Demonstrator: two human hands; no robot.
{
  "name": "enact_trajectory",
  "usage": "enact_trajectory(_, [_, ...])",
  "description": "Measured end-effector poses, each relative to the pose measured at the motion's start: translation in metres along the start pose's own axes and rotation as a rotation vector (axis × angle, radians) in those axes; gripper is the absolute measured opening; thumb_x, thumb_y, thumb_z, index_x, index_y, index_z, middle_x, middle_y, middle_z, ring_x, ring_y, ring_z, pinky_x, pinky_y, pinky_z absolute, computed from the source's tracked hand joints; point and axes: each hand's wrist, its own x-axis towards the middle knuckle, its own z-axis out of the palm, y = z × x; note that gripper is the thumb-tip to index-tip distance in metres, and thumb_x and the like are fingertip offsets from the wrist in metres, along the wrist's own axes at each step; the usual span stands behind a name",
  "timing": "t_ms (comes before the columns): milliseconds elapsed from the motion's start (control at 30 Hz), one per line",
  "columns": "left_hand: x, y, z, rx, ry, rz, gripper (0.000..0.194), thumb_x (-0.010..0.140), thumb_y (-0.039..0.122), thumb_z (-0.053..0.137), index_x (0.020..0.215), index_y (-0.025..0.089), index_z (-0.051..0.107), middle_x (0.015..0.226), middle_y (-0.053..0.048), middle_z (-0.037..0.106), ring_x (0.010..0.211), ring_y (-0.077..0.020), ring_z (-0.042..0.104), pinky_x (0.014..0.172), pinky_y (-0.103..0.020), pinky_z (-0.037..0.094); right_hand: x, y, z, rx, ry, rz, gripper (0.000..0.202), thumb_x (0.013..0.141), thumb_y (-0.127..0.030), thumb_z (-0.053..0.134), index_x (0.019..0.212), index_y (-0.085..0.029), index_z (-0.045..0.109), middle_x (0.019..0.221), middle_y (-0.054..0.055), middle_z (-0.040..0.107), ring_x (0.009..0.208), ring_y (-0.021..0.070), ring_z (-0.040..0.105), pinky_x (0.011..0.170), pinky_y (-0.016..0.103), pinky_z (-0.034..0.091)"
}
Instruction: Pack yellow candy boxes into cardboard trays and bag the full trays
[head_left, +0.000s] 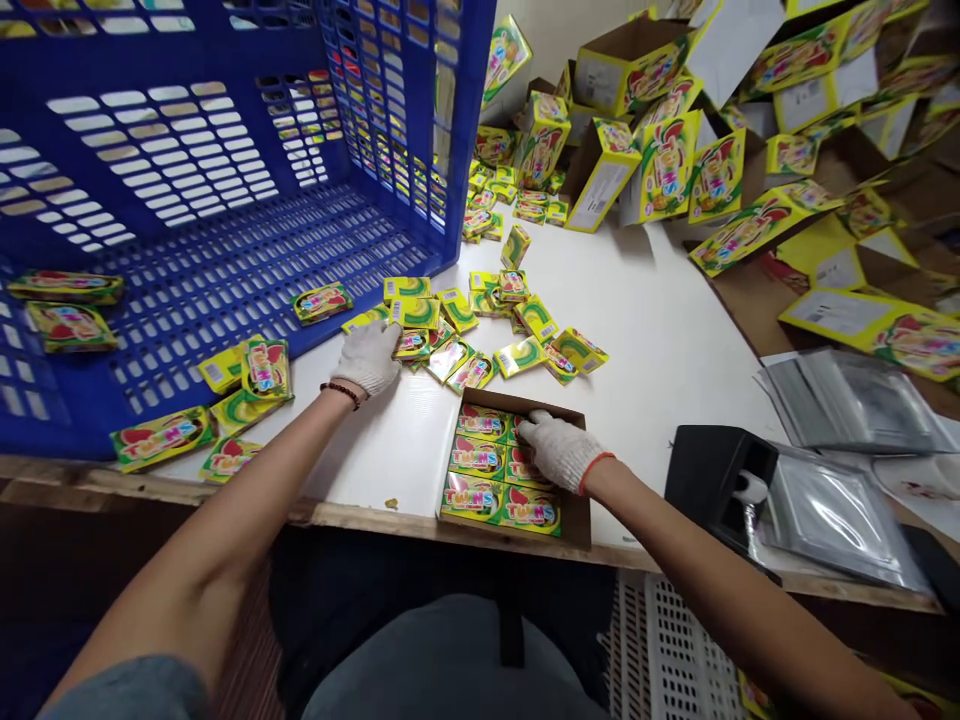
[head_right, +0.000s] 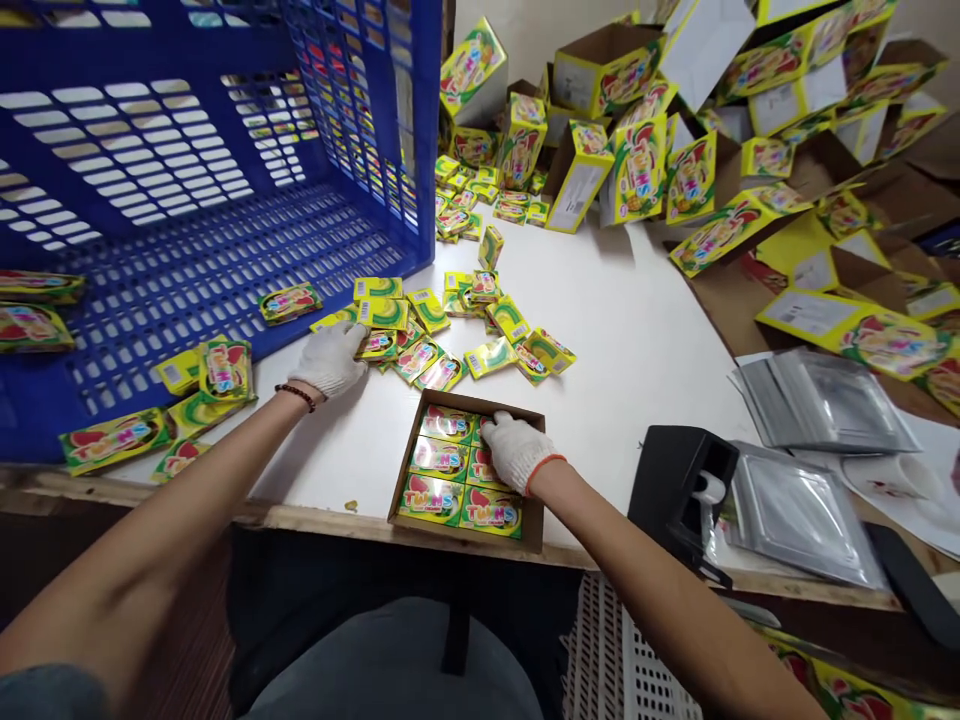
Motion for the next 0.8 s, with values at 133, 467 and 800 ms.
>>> enact_trajectory(133, [-0.030, 0.004, 0.000, -0.031, 0.057, 0.050, 0.038, 0.080, 0.031, 0.068, 0.113, 0.013, 0.059, 0.102, -0.012, 0.063, 0.095, -0.0264, 0.056, 0.085, -0.043, 0.047, -0.009, 0.001, -0.011, 0.335, 0.303, -0.068, 0.024, 0.092, -0.020, 0.046, 0.106, -0.019, 0.067, 0.106, 0.010, 0.067, 0.095, 0.0222, 0.064, 0.082, 0.033, 0.048])
enact_trajectory(467, [-0.124, 0.063, -0.019, -0.186, 0.087, 0.479, 0.064, 0.086, 0.057, 0.056, 0.137, 0.018, 0.049, 0.127, -0.016, 0.060, 0.120, -0.0289, 0.056, 0.100, -0.047, 0.047, -0.039, -0.013, -0.037, 0.602, 0.227, -0.412, 0.022, 0.091, -0.034, 0.049, 0.097, -0.023, 0.067, 0.090, 0.005, 0.069, 0.083, 0.0207, 0.063, 0.073, 0.031, 0.049])
enact_trajectory(800, [-0.096, -0.106, -0.020, -0.006, 0.292, -0.635, 0.101, 0.065, 0.065, 0.073, 0.142, 0.009, 0.042, 0.133, -0.022, 0.056, 0.124, -0.0430, 0.052, 0.096, -0.063, 0.044, -0.024, -0.037, 0.022, 0.438, -0.015, -0.195, 0.013, 0.086, -0.017, 0.053, 0.091, -0.020, 0.065, 0.091, 0.003, 0.064, 0.081, 0.0160, 0.057, 0.073, 0.025, 0.042])
